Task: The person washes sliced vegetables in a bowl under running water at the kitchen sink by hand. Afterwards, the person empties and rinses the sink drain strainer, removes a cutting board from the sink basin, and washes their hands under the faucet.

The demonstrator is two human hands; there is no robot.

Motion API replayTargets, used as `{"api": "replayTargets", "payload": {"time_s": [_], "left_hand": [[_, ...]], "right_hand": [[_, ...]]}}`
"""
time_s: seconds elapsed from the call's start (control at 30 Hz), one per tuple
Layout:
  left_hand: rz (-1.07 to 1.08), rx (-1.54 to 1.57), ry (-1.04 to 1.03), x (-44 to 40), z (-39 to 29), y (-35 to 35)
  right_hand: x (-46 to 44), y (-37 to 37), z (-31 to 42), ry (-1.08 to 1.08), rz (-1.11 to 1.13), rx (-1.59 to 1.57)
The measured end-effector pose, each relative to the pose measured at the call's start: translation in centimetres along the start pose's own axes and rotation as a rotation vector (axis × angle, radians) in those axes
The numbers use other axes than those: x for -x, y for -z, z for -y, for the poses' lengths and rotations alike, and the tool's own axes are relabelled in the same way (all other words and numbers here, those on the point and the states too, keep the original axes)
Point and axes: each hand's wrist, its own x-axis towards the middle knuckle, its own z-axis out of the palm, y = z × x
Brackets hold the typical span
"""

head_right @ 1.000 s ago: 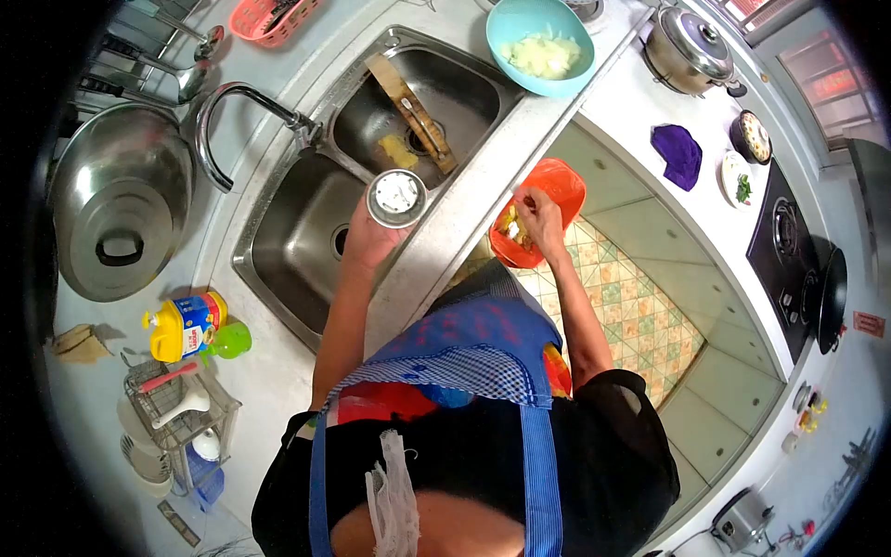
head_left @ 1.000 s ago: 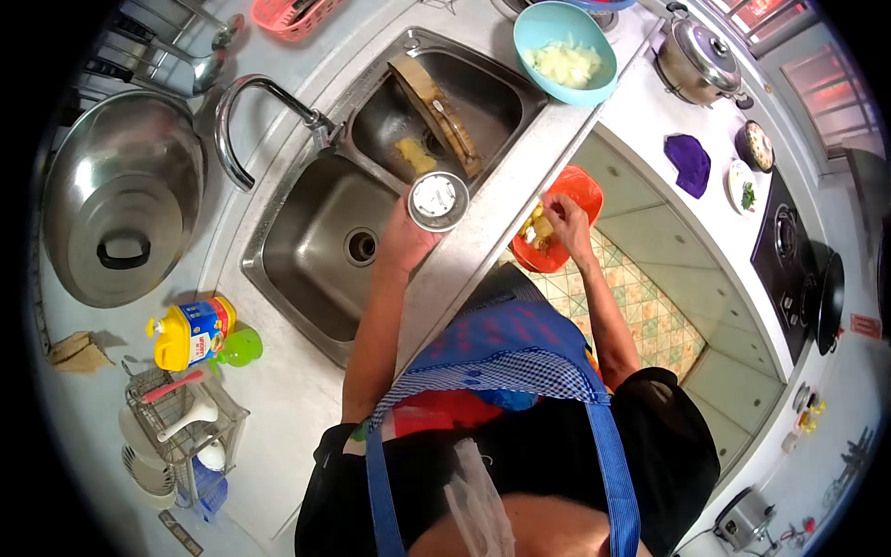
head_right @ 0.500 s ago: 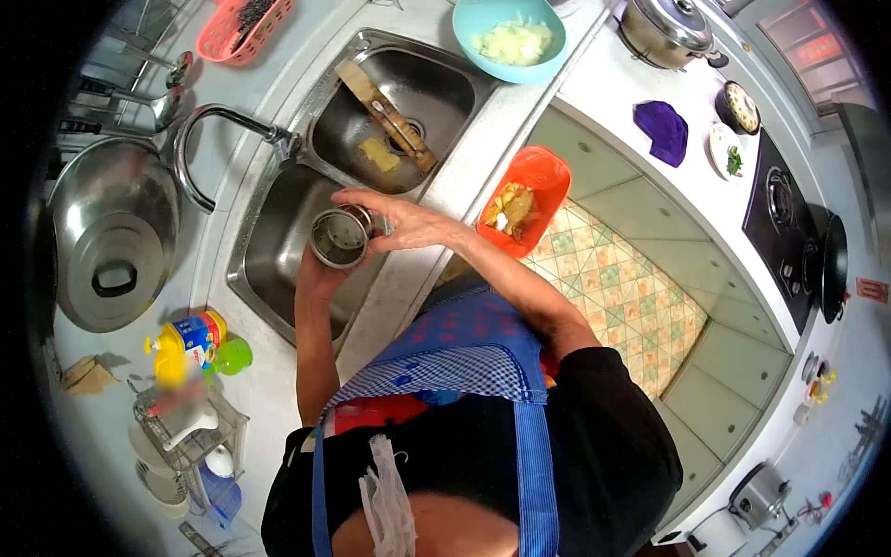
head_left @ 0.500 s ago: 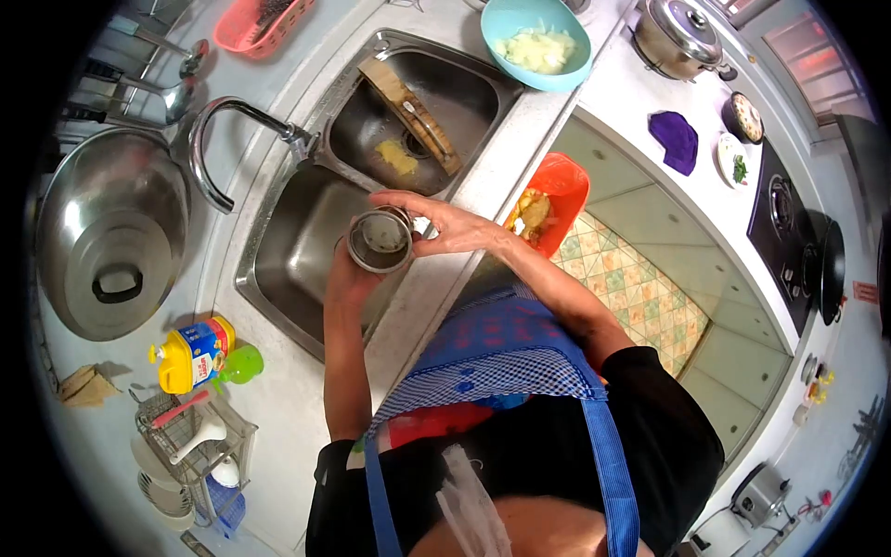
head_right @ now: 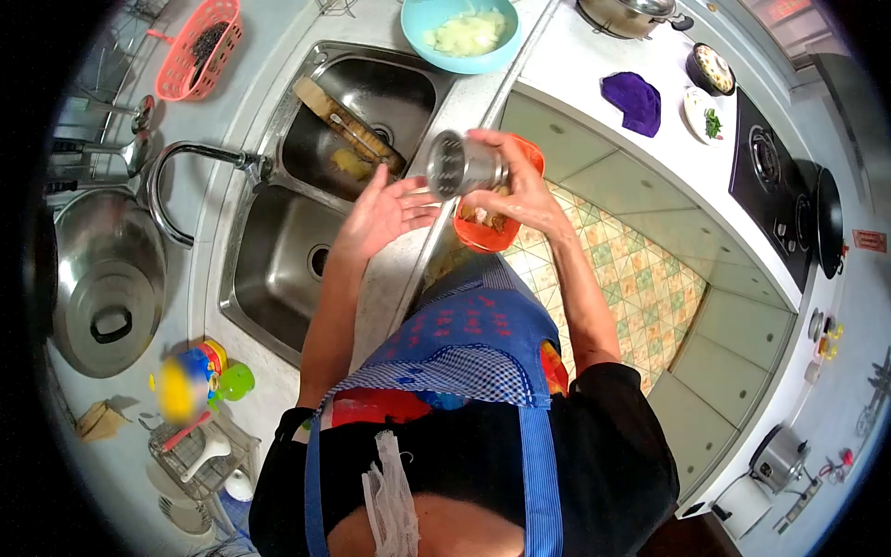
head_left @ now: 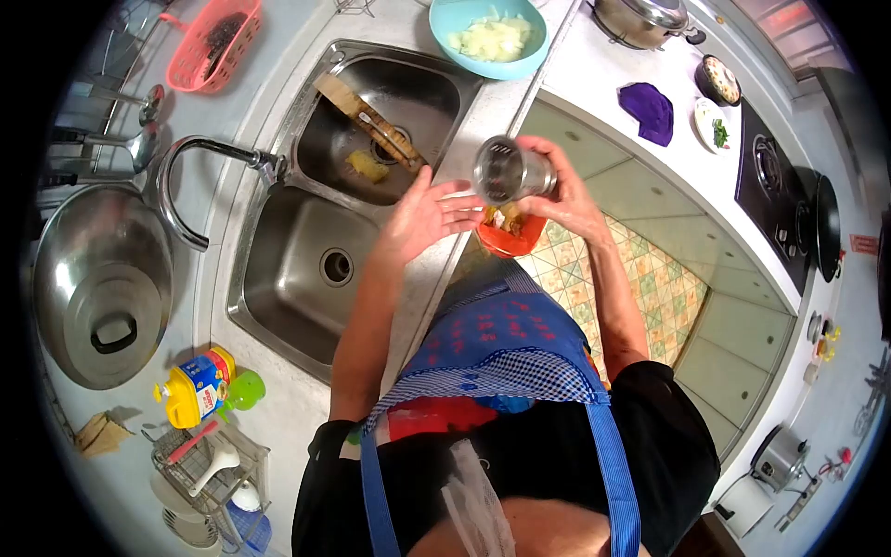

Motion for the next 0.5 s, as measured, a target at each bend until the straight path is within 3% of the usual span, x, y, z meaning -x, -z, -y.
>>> {"api": "replayTargets", "payload": {"time_s": [0.23,0.3,0.33,0.37,0.43,0.5], "left_hand": [[-0.264,0.131,-0.204,8.2,1.5,4.5],[-0.395,0.146,-0.299,10.6,2.8,5.9],[-0.4,0.147,-0.294,11.3,3.3,6.8],[-0.478,0.183,-0.265,11.8,4.8,7.4],[-0.55,0.203,-0.249,12.7,5.2,7.8],[-0.542,0.197,-0.364,13.3,5.5,7.9]], "right_hand": [[3.1,1.3,0.9,0.116,-0.471,0.564],[3.6,0.7,-5.6,0.248,-0.657,0.738],[3.5,0.0,-10.4,0.239,-0.617,0.841],[4.3,-0.5,-22.1,-0.237,-0.207,0.99],[4.3,-0.3,-21.5,-0.206,-0.218,0.986],[2.8,0.4,-19.2,-0.166,-0.296,0.917]]}}
